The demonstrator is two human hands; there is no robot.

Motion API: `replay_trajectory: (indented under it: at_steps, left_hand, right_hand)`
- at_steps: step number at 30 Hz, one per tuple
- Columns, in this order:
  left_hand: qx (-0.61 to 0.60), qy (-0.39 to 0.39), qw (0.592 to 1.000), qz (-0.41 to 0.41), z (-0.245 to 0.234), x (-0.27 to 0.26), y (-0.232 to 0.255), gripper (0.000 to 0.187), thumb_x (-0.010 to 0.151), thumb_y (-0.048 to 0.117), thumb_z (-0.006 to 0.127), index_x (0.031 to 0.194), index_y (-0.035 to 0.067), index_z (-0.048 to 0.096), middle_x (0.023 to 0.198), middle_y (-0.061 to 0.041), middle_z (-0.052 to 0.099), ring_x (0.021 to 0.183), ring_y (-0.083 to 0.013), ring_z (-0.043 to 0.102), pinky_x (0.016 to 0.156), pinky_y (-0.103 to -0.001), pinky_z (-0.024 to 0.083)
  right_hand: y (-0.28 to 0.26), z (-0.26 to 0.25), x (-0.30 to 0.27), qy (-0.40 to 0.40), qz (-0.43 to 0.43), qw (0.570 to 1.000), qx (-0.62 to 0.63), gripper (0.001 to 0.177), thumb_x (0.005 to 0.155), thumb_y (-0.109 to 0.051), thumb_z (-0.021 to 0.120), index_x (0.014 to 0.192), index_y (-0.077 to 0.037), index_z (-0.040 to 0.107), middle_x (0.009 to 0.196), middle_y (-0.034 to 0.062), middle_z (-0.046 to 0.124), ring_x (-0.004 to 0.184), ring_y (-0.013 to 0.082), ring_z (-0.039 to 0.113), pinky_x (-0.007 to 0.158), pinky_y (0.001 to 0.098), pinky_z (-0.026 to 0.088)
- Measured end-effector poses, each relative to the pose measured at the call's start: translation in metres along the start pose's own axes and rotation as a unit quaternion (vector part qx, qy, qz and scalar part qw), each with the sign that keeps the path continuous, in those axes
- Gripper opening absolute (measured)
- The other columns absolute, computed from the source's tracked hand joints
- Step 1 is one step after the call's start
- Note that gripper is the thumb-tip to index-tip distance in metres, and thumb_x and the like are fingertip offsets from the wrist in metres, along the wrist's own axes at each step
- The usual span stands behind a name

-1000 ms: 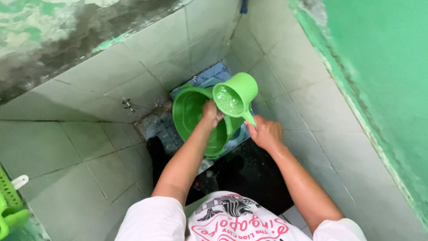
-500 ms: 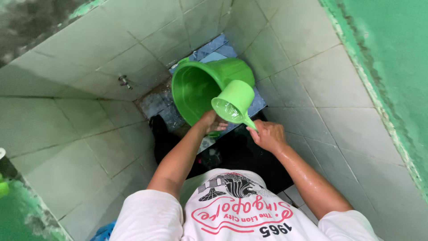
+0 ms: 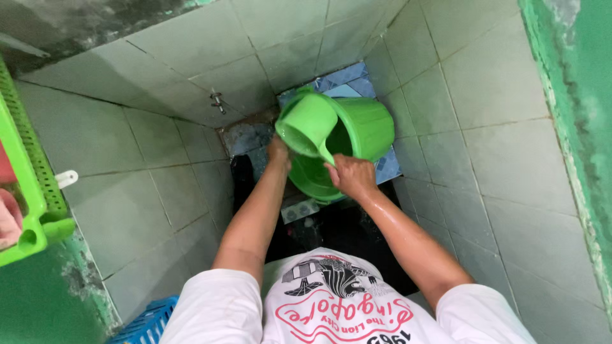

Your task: The person washes a green bucket and a green scoop by hand using soap and water in a bathroom area.

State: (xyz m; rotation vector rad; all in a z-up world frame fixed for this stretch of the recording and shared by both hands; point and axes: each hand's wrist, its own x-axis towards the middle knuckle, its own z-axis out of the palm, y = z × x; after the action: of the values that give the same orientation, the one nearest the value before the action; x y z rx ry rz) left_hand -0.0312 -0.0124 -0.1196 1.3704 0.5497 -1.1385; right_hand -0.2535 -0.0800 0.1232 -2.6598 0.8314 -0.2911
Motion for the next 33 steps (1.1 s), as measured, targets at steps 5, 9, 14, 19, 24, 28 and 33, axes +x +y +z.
replay_trajectory:
  at_steps: [5, 9, 14, 19, 24, 28, 33]
  left_hand:
    - [-0.028, -0.045, 0.990, 0.128, 0.066, 0.022, 0.002, 0.049, 0.107, 0.041, 0.044, 0.132, 0.004, 0.066, 0.122, -0.011, 0.067, 0.101, -0.0250, 0.059, 0.079, -0.037, 0.049]
    - [0.064, -0.119, 0.988, 0.080, 0.111, 0.005, -0.029, 0.053, 0.111, 0.039, 0.049, 0.140, -0.001, 0.066, 0.118, -0.021, 0.066, 0.097, -0.0296, 0.051, 0.083, -0.045, 0.037]
    - [0.132, -0.202, 0.970, 0.018, 0.094, -0.030, -0.066, 0.059, 0.103, 0.043, 0.039, 0.152, 0.012, 0.047, 0.159, -0.010, 0.047, 0.141, -0.0267, 0.045, 0.107, -0.045, 0.032]
    - [0.144, -0.128, 0.981, -0.031, 0.047, -0.018, -0.078, 0.056, 0.099, 0.038, 0.048, 0.149, 0.014, 0.050, 0.154, -0.013, 0.051, 0.141, -0.0335, 0.049, 0.106, -0.051, 0.040]
    - [0.047, 0.030, 0.998, -0.006, 0.030, -0.002, -0.065, 0.042, 0.101, 0.039, 0.056, 0.125, 0.006, 0.065, 0.097, -0.011, 0.066, 0.082, -0.0285, 0.057, 0.061, -0.041, 0.042]
    - [-0.140, -0.001, 0.989, -0.037, 0.071, -0.011, -0.037, 0.037, 0.097, 0.026, 0.060, 0.122, 0.000, 0.067, 0.100, -0.014, 0.076, 0.078, -0.0264, 0.075, 0.066, -0.037, 0.062]
    - [0.046, -0.177, 0.982, 0.053, 0.123, -0.034, -0.025, 0.042, 0.101, 0.028, 0.053, 0.134, 0.005, 0.065, 0.130, -0.014, 0.068, 0.107, -0.0251, 0.062, 0.079, -0.033, 0.046]
  right_hand:
    - [0.017, -0.007, 0.040, 0.073, 0.014, 0.997, -0.026, 0.025, 0.095, -0.031, 0.073, 0.084, -0.011, 0.064, 0.061, 0.0086, 0.063, 0.049, 0.0301, 0.061, 0.045, 0.0440, 0.046]
    - [0.038, -0.020, 0.031, 0.142, 0.053, 0.988, -0.032, 0.021, 0.099, -0.029, 0.071, 0.095, -0.009, 0.067, 0.067, 0.0094, 0.066, 0.054, 0.0306, 0.064, 0.046, 0.0442, 0.047]
    - [0.065, -0.025, -0.014, 0.121, 0.126, 0.983, -0.057, 0.024, 0.099, -0.033, 0.069, 0.093, -0.011, 0.067, 0.071, 0.0125, 0.067, 0.059, 0.0352, 0.065, 0.051, 0.0478, 0.049]
    - [0.061, -0.021, -0.057, 0.098, 0.140, 0.984, -0.044, 0.020, 0.099, -0.032, 0.066, 0.097, -0.012, 0.070, 0.075, 0.0134, 0.068, 0.060, 0.0363, 0.066, 0.053, 0.0494, 0.050]
    - [0.031, -0.008, -0.065, 0.070, 0.068, 0.995, 0.028, 0.019, 0.095, -0.019, 0.070, 0.111, -0.009, 0.071, 0.085, 0.0113, 0.072, 0.069, 0.0330, 0.069, 0.059, 0.0454, 0.055]
    - [0.026, 0.010, -0.056, 0.059, 0.036, 0.997, 0.030, 0.031, 0.091, -0.011, 0.070, 0.120, -0.002, 0.067, 0.097, 0.0147, 0.072, 0.079, 0.0321, 0.071, 0.066, 0.0433, 0.057]
    - [0.063, 0.047, -0.032, 0.158, 0.114, 0.980, 0.023, 0.045, 0.094, -0.005, 0.062, 0.135, 0.009, 0.051, 0.118, 0.0313, 0.062, 0.102, 0.0448, 0.065, 0.084, 0.0479, 0.055]
